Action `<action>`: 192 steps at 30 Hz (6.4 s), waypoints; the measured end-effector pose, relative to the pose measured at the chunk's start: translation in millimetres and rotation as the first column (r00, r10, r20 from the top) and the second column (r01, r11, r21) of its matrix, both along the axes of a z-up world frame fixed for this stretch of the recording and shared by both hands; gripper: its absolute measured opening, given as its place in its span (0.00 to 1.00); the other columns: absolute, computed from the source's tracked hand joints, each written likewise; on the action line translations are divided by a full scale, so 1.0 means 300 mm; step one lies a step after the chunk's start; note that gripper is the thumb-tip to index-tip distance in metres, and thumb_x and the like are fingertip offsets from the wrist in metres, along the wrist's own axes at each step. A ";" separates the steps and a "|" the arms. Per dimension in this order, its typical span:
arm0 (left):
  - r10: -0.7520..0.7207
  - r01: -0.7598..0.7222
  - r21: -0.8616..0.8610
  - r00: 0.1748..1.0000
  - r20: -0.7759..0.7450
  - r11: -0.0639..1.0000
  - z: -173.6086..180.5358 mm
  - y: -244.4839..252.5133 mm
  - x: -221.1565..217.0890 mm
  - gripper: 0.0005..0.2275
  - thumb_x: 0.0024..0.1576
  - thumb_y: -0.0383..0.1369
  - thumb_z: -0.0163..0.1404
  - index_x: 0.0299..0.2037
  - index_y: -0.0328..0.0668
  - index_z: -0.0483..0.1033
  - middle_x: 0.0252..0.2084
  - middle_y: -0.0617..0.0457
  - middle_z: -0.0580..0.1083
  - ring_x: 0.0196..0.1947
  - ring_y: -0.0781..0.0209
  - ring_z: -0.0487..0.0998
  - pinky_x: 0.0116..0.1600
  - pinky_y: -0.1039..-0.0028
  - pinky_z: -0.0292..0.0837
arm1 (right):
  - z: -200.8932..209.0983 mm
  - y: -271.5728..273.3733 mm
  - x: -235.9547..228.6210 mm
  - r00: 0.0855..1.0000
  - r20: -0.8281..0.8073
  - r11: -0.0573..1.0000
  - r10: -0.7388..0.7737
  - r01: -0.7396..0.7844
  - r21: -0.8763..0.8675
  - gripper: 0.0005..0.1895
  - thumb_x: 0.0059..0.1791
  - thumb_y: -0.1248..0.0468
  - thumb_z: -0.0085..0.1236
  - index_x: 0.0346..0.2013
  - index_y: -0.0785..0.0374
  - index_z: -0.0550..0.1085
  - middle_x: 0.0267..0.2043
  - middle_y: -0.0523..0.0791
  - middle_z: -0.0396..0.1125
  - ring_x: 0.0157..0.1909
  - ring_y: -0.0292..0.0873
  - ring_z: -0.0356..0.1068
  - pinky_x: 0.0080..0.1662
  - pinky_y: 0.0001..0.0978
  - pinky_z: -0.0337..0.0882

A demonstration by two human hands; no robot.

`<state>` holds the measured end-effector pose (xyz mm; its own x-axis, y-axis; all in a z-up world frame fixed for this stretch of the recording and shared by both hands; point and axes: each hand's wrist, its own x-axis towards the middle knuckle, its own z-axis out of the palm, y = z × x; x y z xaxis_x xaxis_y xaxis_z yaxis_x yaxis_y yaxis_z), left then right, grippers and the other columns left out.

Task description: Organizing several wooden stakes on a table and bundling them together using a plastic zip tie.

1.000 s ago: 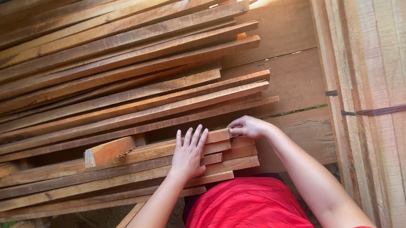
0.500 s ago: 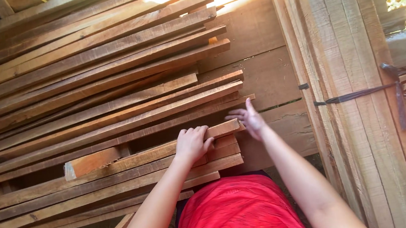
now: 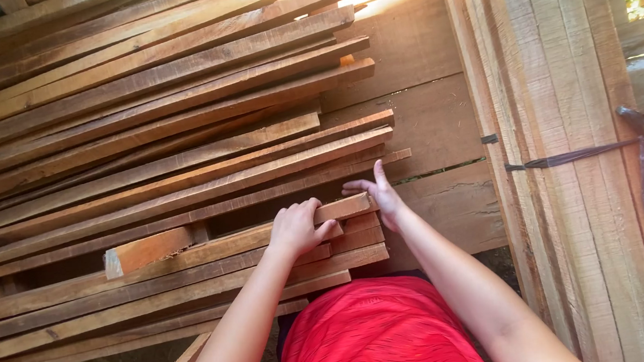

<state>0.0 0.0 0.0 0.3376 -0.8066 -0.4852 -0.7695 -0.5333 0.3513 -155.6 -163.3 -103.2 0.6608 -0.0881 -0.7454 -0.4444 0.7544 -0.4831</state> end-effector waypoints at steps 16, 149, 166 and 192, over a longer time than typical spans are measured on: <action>-0.063 0.058 -0.187 0.998 -0.022 0.981 -0.043 0.034 -0.002 0.18 0.57 0.47 0.53 0.52 0.45 0.78 0.46 0.48 0.80 0.46 0.48 0.80 0.49 0.59 0.72 | -0.022 0.022 0.008 0.999 -0.012 0.999 0.053 -0.053 -0.005 0.58 0.46 0.22 0.13 0.61 0.64 0.72 0.62 0.50 0.70 0.66 0.45 0.67 0.67 0.42 0.63; -0.076 0.078 0.227 0.997 -0.019 0.971 -0.032 -0.082 -0.063 0.38 0.48 0.65 0.54 0.62 0.48 0.69 0.56 0.47 0.76 0.55 0.46 0.78 0.56 0.55 0.73 | 0.170 0.399 -0.049 0.954 -0.251 0.935 0.163 -0.230 -0.269 0.18 0.50 0.61 0.59 0.50 0.71 0.73 0.45 0.50 0.75 0.41 0.46 0.77 0.38 0.36 0.79; -0.013 0.048 0.309 0.993 -0.115 0.950 0.005 -0.096 -0.046 0.32 0.51 0.62 0.51 0.54 0.46 0.75 0.54 0.45 0.79 0.55 0.47 0.80 0.57 0.57 0.75 | 0.101 0.379 -0.133 0.966 -0.248 0.975 -0.068 0.012 -0.223 0.19 0.48 0.66 0.64 0.51 0.69 0.69 0.36 0.48 0.74 0.28 0.40 0.74 0.29 0.32 0.75; -0.002 0.026 0.274 0.996 -0.085 0.961 -0.004 -0.091 -0.055 0.32 0.52 0.62 0.50 0.59 0.49 0.72 0.55 0.46 0.77 0.55 0.48 0.77 0.57 0.57 0.72 | -0.047 0.015 -0.283 0.935 -0.241 0.665 -0.261 -0.007 -0.746 0.22 0.54 0.46 0.51 0.46 0.62 0.74 0.47 0.46 0.74 0.46 0.41 0.74 0.48 0.37 0.74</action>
